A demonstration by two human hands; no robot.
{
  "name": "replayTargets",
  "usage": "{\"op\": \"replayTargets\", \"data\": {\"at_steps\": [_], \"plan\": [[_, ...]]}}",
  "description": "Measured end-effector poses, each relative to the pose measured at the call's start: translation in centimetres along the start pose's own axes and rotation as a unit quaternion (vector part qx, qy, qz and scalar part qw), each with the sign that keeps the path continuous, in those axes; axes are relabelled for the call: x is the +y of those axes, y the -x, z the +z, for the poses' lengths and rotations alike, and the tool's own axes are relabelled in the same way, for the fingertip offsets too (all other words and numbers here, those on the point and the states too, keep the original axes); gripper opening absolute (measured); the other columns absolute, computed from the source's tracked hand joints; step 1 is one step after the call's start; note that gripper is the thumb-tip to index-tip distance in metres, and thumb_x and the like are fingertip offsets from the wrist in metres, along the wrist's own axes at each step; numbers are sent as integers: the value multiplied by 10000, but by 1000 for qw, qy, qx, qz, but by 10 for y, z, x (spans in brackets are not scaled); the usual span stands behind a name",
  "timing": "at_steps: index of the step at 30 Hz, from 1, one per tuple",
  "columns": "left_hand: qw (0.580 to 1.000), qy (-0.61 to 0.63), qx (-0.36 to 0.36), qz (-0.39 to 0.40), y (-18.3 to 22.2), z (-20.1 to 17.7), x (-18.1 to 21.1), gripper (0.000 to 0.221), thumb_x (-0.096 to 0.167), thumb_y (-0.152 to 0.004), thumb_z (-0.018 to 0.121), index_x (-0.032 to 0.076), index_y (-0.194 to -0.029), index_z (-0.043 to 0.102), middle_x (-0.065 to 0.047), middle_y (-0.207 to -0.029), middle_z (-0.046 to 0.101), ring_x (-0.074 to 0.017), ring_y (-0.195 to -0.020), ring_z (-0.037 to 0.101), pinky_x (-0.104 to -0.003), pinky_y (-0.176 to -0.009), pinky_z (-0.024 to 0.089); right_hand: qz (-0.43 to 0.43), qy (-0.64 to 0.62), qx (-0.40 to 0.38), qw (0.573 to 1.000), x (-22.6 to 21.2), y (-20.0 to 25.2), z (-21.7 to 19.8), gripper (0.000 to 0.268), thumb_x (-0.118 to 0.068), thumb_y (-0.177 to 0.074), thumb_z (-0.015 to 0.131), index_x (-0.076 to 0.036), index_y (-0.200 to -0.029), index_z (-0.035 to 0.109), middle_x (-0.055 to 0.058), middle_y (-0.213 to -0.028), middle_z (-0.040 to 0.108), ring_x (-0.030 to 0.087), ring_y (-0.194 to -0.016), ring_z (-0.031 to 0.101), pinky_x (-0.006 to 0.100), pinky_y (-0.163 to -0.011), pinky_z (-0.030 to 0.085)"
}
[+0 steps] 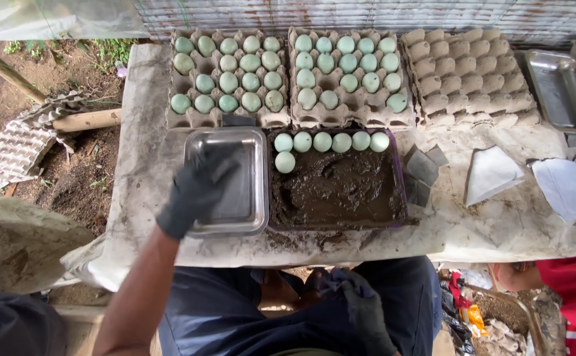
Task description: The person applies a dark mud mixture onto duck eggs by hand and then places the coated eggs back into cardboard trays.
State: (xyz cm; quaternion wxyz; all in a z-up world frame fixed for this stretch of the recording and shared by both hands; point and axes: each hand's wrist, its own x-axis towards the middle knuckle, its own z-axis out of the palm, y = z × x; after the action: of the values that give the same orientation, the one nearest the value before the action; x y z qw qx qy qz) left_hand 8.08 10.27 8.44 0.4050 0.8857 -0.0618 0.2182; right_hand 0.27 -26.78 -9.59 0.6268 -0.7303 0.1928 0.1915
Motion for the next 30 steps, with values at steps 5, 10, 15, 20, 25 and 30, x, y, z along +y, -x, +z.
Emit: {"op": "replayTargets", "data": {"at_steps": [5, 10, 15, 20, 25, 30], "plan": [[974, 209, -64, -68, 120, 59, 35, 351, 43, -915, 736, 166, -1241, 696, -97, -1294, 699, -196, -1103, 756, -311, -910, 672, -107, 10, 57, 993, -12, 0, -38, 382, -33, -939, 627, -40, -1309, 718, 88, -1153, 784, 132, -790, 517, 252, -695, 407], [921, 297, -114, -225, 206, 136, 28, 301, 22, -891, 757, 60, -1190, 770, -69, -1183, 797, -134, -1106, 730, -265, -1008, 585, -237, 127, 126, 955, -70, 20, -57, 334, -129, -992, 605, -70, -1296, 729, 19, -1113, 643, 153, -956, 644, 255, -795, 500], [883, 213, -200, -368, 253, 183, 12, 331, 246, -891, 770, 156, -1209, 781, 12, -1156, 811, -88, -1042, 766, -230, -947, 577, -337, 58, 125, 931, -91, 16, -72, 346, 67, -948, 586, -81, -1244, 688, 62, -1404, 679, 162, -1305, 633, 247, -994, 523], [898, 119, -234, -354, 278, 209, -29, 350, 335, -882, 760, 202, -1205, 771, 26, -1133, 820, -114, -1027, 772, -258, -895, 569, -386, 35, 152, 909, -105, -10, -90, 268, 8, -1011, 600, -132, -1222, 687, 53, -1430, 650, 74, -619, 490, 196, -509, 382], [829, 103, -270, -479, 256, 194, -34, 406, 341, -846, 586, 283, -1192, 790, 81, -1078, 820, -90, -1031, 736, -244, -921, 513, -529, 131, 180, 819, -97, -109, -130, 406, 157, -1050, 609, -130, -1337, 637, 168, -1444, 640, 345, -1377, 620, 413, -1097, 567], [857, 37, -237, -456, 275, 216, -77, 280, 423, -875, 623, 275, -1035, 800, 22, -1053, 799, -195, -995, 732, -349, -854, 521, -546, 49, 159, 821, -102, -209, -160, 243, 127, -1048, 546, 34, -1235, 669, 185, -1307, 662, 298, -1292, 621, 417, -1206, 467]]}}
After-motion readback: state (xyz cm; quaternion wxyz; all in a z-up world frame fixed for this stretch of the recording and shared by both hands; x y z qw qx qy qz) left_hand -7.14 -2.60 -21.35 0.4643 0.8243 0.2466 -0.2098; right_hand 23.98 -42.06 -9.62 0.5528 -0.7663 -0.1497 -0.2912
